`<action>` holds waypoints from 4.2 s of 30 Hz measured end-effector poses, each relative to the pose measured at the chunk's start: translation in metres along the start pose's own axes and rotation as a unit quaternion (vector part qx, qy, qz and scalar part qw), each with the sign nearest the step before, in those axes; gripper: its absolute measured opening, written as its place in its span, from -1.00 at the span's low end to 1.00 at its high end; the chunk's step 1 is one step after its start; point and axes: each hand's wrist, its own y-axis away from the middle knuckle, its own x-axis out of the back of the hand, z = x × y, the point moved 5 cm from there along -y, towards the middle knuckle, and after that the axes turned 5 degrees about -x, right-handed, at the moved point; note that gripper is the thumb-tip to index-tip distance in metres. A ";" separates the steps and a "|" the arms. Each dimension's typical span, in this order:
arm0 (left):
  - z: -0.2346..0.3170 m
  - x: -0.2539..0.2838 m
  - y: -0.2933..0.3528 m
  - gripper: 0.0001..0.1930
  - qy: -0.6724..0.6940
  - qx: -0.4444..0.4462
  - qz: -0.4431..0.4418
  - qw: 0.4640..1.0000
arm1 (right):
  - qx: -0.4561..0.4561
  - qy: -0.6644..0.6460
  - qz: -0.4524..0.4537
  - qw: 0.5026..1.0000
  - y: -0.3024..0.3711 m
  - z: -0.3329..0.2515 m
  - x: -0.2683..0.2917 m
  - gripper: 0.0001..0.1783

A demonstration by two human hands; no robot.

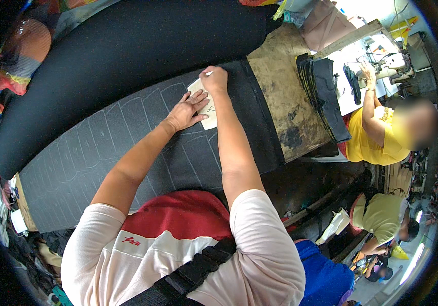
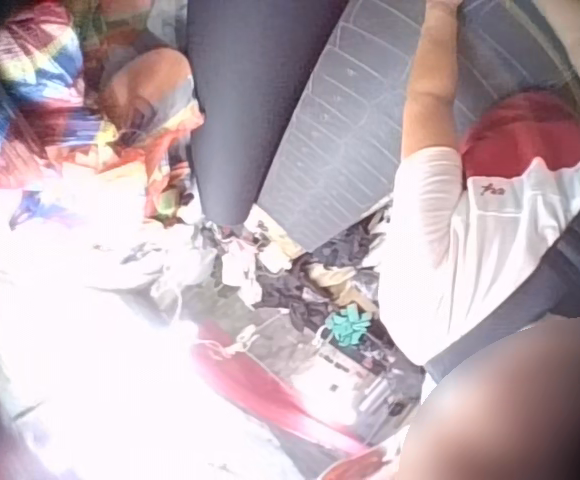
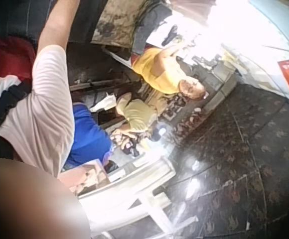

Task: The person uses a white marker and a small paper template to mark a large roll of black fabric. They repeatedly position the template, trace or mark sections, and write numbers on the fabric surface.

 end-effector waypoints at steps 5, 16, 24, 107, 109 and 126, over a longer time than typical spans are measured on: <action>-0.003 -0.001 -0.002 -0.41 0.012 0.000 -0.019 1.000 | 0.068 0.014 0.035 0.997 0.002 0.003 0.002 -0.86; -0.002 0.001 -0.003 -0.41 0.037 0.015 -0.011 0.999 | -0.037 -0.021 0.020 0.999 0.130 0.062 0.075 -0.88; 0.002 0.002 -0.005 -0.43 0.033 0.041 -0.020 0.998 | 0.018 0.324 0.016 0.946 0.164 -0.007 0.028 -0.84; 0.181 -0.068 0.006 -0.46 -0.035 0.076 -0.032 0.996 | -0.080 0.061 0.053 0.994 0.288 0.133 0.195 -0.86; 0.181 -0.068 0.007 -0.46 -0.031 0.080 -0.035 0.996 | -0.034 -0.044 0.030 0.998 0.292 0.122 0.180 -0.89; 0.140 -0.050 -0.032 -0.44 -0.054 0.111 -0.058 0.991 | 0.008 -0.015 0.190 0.982 0.241 0.101 0.216 -0.88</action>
